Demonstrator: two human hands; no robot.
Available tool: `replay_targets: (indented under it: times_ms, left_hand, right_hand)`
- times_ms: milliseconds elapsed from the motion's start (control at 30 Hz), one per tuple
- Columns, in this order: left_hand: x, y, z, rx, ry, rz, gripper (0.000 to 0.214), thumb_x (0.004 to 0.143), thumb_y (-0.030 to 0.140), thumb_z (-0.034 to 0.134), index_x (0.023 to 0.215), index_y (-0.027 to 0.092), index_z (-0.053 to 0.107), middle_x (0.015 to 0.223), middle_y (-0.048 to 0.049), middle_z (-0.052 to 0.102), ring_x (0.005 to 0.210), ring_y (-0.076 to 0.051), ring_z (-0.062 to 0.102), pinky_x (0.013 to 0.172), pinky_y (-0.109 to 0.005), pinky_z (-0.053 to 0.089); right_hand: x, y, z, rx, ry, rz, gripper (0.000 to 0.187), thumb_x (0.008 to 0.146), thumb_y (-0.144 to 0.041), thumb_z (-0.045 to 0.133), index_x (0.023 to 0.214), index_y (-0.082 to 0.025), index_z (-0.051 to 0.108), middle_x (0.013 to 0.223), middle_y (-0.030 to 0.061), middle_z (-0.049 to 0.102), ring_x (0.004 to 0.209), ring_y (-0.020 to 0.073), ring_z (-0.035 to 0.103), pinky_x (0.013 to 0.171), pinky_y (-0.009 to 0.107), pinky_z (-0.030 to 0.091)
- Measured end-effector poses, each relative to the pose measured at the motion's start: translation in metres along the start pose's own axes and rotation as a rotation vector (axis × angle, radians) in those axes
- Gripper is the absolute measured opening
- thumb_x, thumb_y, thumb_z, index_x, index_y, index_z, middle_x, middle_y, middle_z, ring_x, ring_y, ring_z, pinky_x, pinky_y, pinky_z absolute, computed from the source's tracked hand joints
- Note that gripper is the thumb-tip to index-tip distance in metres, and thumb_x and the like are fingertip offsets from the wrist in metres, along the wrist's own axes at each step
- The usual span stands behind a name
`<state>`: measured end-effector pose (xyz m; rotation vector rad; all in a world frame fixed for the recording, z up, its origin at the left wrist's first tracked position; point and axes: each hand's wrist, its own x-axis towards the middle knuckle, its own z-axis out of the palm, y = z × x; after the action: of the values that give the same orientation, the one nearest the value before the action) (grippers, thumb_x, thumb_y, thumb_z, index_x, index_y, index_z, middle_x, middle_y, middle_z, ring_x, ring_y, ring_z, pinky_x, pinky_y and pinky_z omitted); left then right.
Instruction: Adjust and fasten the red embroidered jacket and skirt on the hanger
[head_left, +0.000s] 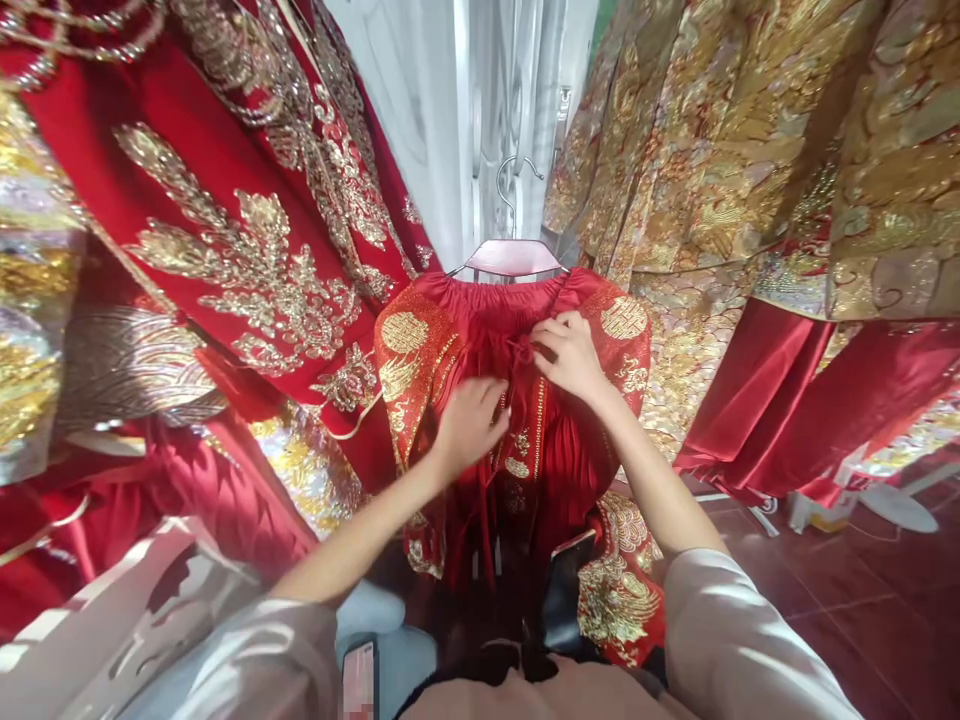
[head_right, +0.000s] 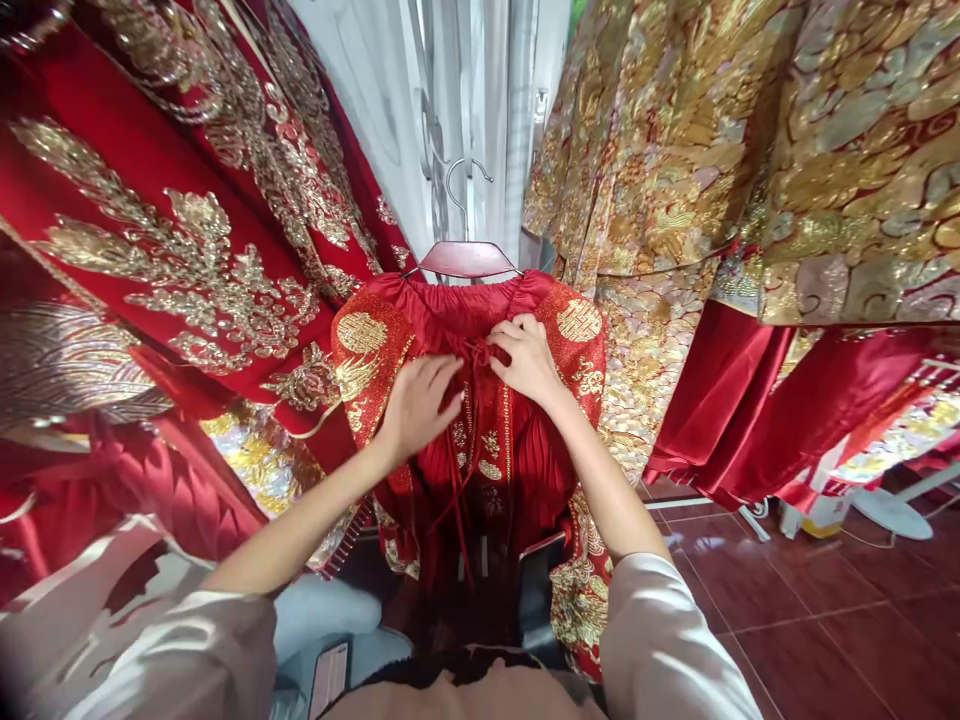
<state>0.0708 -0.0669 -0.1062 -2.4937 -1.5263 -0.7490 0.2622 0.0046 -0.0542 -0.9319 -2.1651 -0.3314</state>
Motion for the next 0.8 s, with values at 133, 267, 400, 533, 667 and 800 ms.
replay_targets:
  times_ms: [133, 267, 400, 533, 667, 800]
  left_hand:
    - [0.049, -0.003, -0.038, 0.112, 0.186, 0.157, 0.044, 0.089, 0.025, 0.044, 0.132, 0.015, 0.047, 0.134, -0.0120, 0.051, 0.129, -0.028, 0.037, 0.113, -0.049, 0.016]
    - [0.056, -0.015, -0.045, -0.030, 0.084, 0.206, 0.018, 0.086, 0.024, 0.050, 0.098, 0.020, 0.062, 0.107, -0.0041, 0.063, 0.111, -0.021, 0.050, 0.112, -0.046, 0.015]
    - [0.050, -0.026, -0.052, -0.197, 0.023, 0.207, 0.009, 0.078, 0.023, 0.062, 0.087, 0.021, 0.061, 0.104, -0.0005, 0.063, 0.105, -0.018, 0.052, 0.110, -0.043, 0.017]
    - [0.052, -0.028, -0.057, -0.294, 0.023, 0.130, 0.009, 0.081, 0.026, 0.060, 0.075, 0.019, 0.060, 0.094, 0.0009, 0.064, 0.096, -0.016, 0.054, 0.105, -0.040, 0.023]
    - [0.053, -0.026, -0.052, -0.298, 0.066, 0.099, 0.013, 0.081, 0.028, 0.061, 0.072, 0.019, 0.062, 0.082, 0.0019, 0.063, 0.085, -0.016, 0.054, 0.099, -0.038, 0.027]
    - [0.052, -0.025, -0.047, -0.296, 0.126, 0.043, 0.017, 0.082, 0.032, 0.061, 0.072, 0.019, 0.066, 0.076, 0.0008, 0.063, 0.082, -0.017, 0.054, 0.094, -0.038, 0.030]
  right_hand:
    - [-0.002, -0.001, -0.003, 0.086, 0.044, 0.023, 0.009, 0.076, -0.026, 0.063, 0.081, -0.019, 0.064, 0.087, 0.0045, 0.064, 0.089, 0.0234, 0.042, 0.080, 0.038, 0.031]
    - [-0.006, 0.006, -0.006, 0.044, 0.016, 0.006, 0.026, 0.074, -0.043, 0.069, 0.086, -0.020, 0.068, 0.081, 0.0036, 0.061, 0.084, 0.0222, 0.042, 0.080, 0.038, 0.029]
    - [-0.008, 0.009, -0.004, 0.067, 0.013, 0.002, 0.021, 0.085, -0.035, 0.057, 0.098, -0.027, 0.072, 0.077, 0.0024, 0.059, 0.082, 0.0203, 0.041, 0.081, 0.038, 0.028]
    - [-0.007, -0.005, 0.000, 0.176, 0.034, 0.018, 0.022, 0.087, -0.025, 0.053, 0.094, -0.028, 0.074, 0.089, 0.0033, 0.063, 0.087, 0.0208, 0.042, 0.082, 0.039, 0.032]
    - [-0.008, -0.026, 0.005, 0.288, 0.116, 0.067, 0.018, 0.081, -0.033, 0.064, 0.091, -0.022, 0.073, 0.104, 0.0053, 0.065, 0.091, 0.0217, 0.046, 0.085, 0.041, 0.037]
    - [-0.010, -0.037, 0.018, 0.406, 0.284, 0.214, 0.012, 0.081, -0.029, 0.063, 0.077, -0.021, 0.071, 0.092, 0.0039, 0.068, 0.087, 0.0195, 0.053, 0.085, 0.040, 0.040]
